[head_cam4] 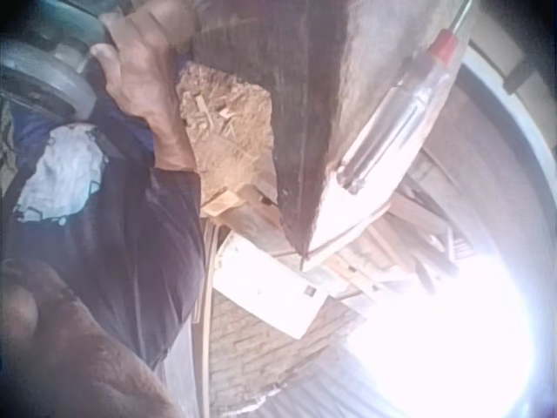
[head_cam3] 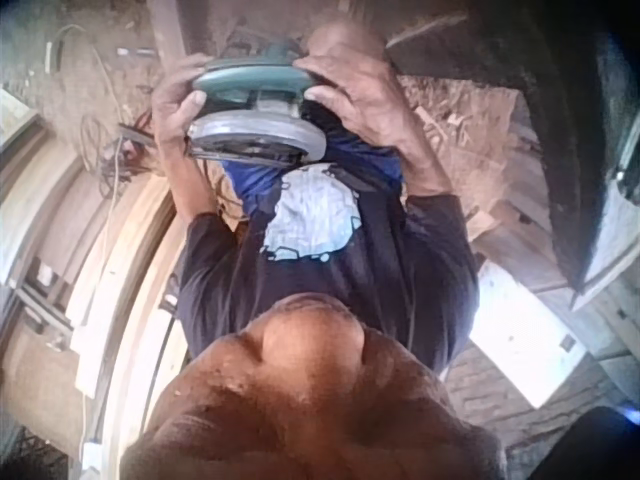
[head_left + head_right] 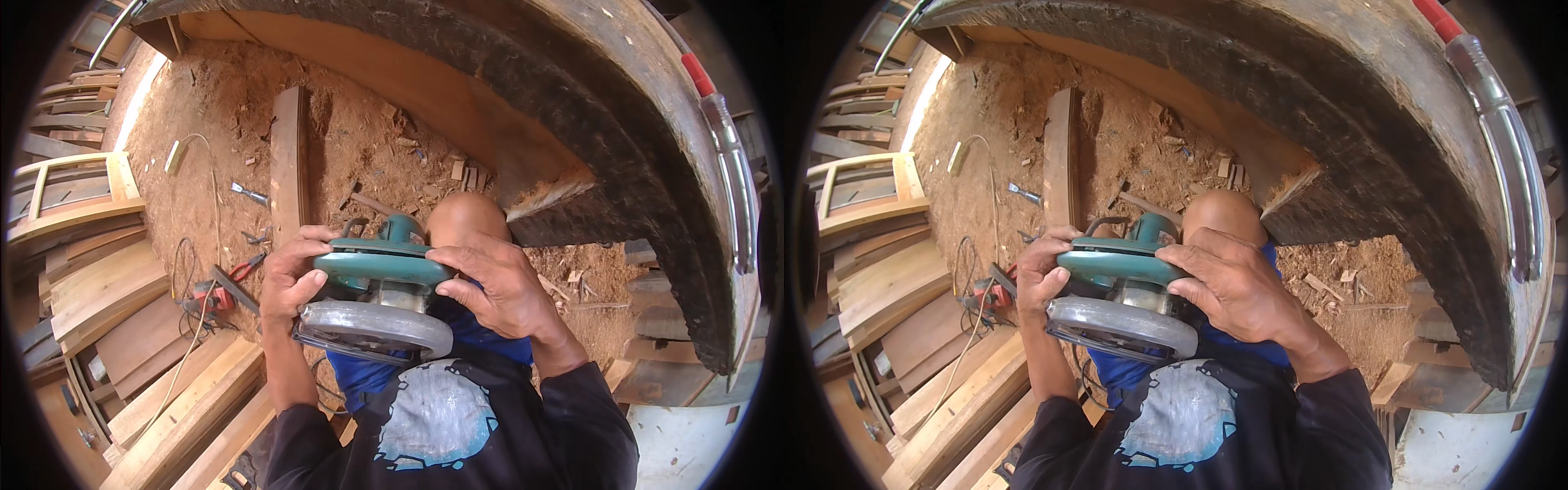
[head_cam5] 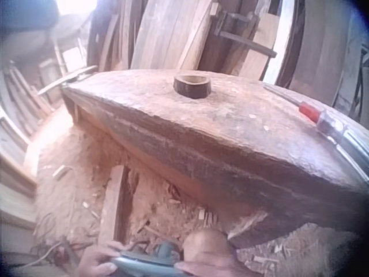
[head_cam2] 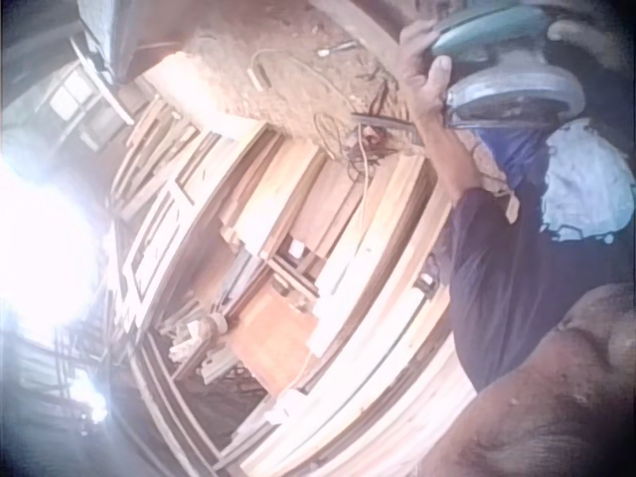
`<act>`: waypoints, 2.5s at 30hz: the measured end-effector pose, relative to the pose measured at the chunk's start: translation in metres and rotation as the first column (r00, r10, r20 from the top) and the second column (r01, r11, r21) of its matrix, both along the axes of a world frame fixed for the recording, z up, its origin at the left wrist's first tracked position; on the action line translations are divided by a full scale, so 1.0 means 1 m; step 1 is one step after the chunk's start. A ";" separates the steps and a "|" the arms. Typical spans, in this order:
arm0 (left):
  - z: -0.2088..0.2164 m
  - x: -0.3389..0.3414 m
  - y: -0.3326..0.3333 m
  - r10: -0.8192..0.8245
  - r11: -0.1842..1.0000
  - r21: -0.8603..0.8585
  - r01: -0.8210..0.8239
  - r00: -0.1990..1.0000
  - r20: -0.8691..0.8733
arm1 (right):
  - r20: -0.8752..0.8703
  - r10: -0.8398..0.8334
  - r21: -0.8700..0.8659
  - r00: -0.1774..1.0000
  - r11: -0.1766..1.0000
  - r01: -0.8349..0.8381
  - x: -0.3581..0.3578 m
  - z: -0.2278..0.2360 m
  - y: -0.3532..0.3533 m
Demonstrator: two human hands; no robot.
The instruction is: The person manipulates a circular saw by turning an adjustment knob and moving the metal guide plate by hand.
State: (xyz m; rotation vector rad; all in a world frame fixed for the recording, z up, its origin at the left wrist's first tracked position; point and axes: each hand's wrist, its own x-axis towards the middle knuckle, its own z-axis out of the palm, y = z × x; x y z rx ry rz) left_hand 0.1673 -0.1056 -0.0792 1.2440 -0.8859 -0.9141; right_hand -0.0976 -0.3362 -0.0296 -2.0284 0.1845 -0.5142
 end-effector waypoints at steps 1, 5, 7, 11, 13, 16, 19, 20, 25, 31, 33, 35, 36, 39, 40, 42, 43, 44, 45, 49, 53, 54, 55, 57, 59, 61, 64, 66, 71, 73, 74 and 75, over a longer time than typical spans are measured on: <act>0.002 -0.002 0.000 0.011 1.000 -0.013 -0.011 1.000 0.001 | -0.018 0.011 0.011 1.000 1.000 -0.011 0.000 0.000 -0.001; 0.009 -0.003 -0.007 -0.004 1.000 0.010 0.003 0.999 0.039 | 0.027 -0.020 0.072 0.999 0.997 0.018 0.000 -0.004 -0.006; 0.010 -0.003 -0.010 -0.010 1.000 0.016 0.010 0.999 0.033 | 0.010 -0.008 0.102 1.000 0.995 0.006 -0.003 -0.005 -0.011; 0.014 -0.005 -0.014 -0.019 1.000 0.020 0.018 0.999 0.040 | -0.008 -0.018 0.166 1.000 0.986 0.019 -0.008 -0.018 -0.015; 0.013 -0.004 -0.014 -0.023 0.999 0.030 0.021 0.999 0.036 | -0.030 -0.031 0.202 0.999 0.979 0.036 -0.012 -0.020 -0.017; 0.014 -0.003 -0.015 -0.023 0.999 0.039 0.022 0.999 0.030 | -0.051 -0.040 0.278 0.998 0.959 0.052 -0.015 -0.025 -0.019; 0.013 -0.003 -0.015 -0.013 0.999 0.047 0.011 0.999 0.035 | -0.047 -0.041 0.315 0.998 0.947 0.054 -0.015 -0.032 -0.022; 0.013 -0.003 -0.015 -0.001 0.999 0.051 -0.001 0.999 0.043 | -0.042 -0.040 0.307 0.998 0.950 0.051 -0.015 -0.033 -0.022; 0.007 0.000 -0.012 0.014 0.999 0.047 -0.017 0.998 0.063 | -0.041 -0.025 0.342 0.999 0.939 0.037 -0.013 -0.032 -0.021; 0.012 0.000 -0.012 0.036 0.993 0.110 -0.041 0.998 0.053 | -0.021 -0.024 0.330 0.999 0.944 0.030 -0.012 -0.030 -0.022; 0.012 -0.003 -0.012 0.057 0.991 0.121 -0.058 0.998 0.014 | -0.010 0.004 0.325 1.000 0.946 0.000 -0.012 -0.030 -0.020; 0.010 -0.003 -0.013 0.069 0.992 0.107 -0.065 0.997 -0.030 | -0.055 -0.016 0.317 0.998 0.948 0.032 -0.009 -0.030 -0.015; 0.010 -0.003 -0.014 0.067 0.992 0.106 -0.063 0.997 -0.031 | -0.055 -0.017 0.316 0.998 0.948 0.034 -0.009 -0.031 -0.015; 0.014 -0.002 -0.016 0.062 0.990 0.129 -0.063 0.998 0.013 | -0.074 -0.060 0.302 0.996 0.950 0.079 -0.007 -0.032 -0.015; 0.015 -0.002 -0.018 0.068 0.986 0.148 -0.072 0.997 0.027 | -0.068 -0.081 0.250 0.994 0.963 0.096 -0.008 -0.035 -0.015; 0.014 -0.003 -0.018 0.076 0.983 0.167 -0.081 0.996 0.040 | -0.062 -0.102 0.197 0.993 0.974 0.112 -0.009 -0.038 -0.014; 0.015 -0.003 -0.017 0.092 0.978 0.187 -0.091 0.996 0.004 | -0.079 -0.116 0.142 0.990 0.982 0.127 -0.008 -0.037 -0.014; 0.015 -0.003 -0.017 0.108 0.973 0.206 -0.099 0.994 -0.031 | -0.094 -0.132 0.087 0.987 0.986 0.140 -0.008 -0.036 -0.013; 0.016 -0.003 -0.018 0.111 0.974 0.201 -0.103 0.994 -0.025 | -0.087 -0.130 0.083 0.988 0.987 0.137 -0.009 -0.034 -0.012; 0.017 -0.002 -0.021 0.067 0.979 0.190 -0.068 0.998 0.007 | -0.122 -0.174 0.151 0.977 0.970 0.191 -0.013 -0.036 -0.004; 0.019 -0.001 -0.016 0.051 0.978 0.202 -0.055 0.998 0.021 | -0.104 -0.153 -0.002 0.983 0.988 0.153 -0.019 -0.036 -0.003; 0.019 0.000 -0.015 0.027 0.980 0.197 -0.036 0.998 0.049 | -0.108 -0.138 -0.045 0.984 0.990 0.134 -0.020 -0.034 -0.003; 0.018 0.001 -0.015 -0.002 0.986 0.166 -0.010 0.997 0.076 | -0.105 -0.139 -0.049 0.985 0.990 0.134 -0.022 -0.034 -0.003; 0.017 0.000 -0.016 -0.008 0.990 0.141 0.002 0.999 0.045 | -0.112 -0.112 0.006 0.987 0.994 0.113 -0.024 -0.034 -0.001; 0.018 -0.003 -0.015 -0.009 0.993 0.118 0.007 1.000 0.016 | -0.129 -0.099 0.065 0.987 0.992 0.108 -0.023 -0.038 0.002; 0.018 -0.007 -0.014 -0.013 0.998 0.063 0.012 1.000 0.013 | -0.144 -0.081 0.125 0.986 0.987 0.100 -0.023 -0.043 0.009; 0.016 -0.011 0.002 -0.030 0.999 -0.024 0.032 0.995 0.096 | -0.193 -0.099 0.330 0.976 0.930 0.160 -0.025 -0.045 0.028; 0.019 -0.021 0.017 0.022 0.998 -0.059 -0.016 0.995 0.099 | -0.178 -0.095 0.446 0.980 0.880 0.166 -0.020 -0.043 0.040; 0.027 -0.046 0.060 0.176 0.975 -0.161 -0.152 0.974 0.146 | -0.072 0.052 0.099 0.996 0.994 -0.045 -0.013 -0.018 0.050; 0.035 -0.058 0.074 0.269 0.944 -0.223 -0.242 0.958 0.099 | -0.030 0.092 0.048 0.995 0.995 -0.090 -0.007 -0.014 0.056; 0.035 -0.061 0.083 0.287 0.939 -0.227 -0.259 0.953 0.101 | 0.011 0.116 0.001 0.993 0.993 -0.116 -0.003 -0.013 0.059; 0.032 -0.063 0.093 0.308 0.936 -0.221 -0.273 0.940 0.143 | 0.013 0.134 -0.003 0.991 0.991 -0.134 0.000 -0.010 0.063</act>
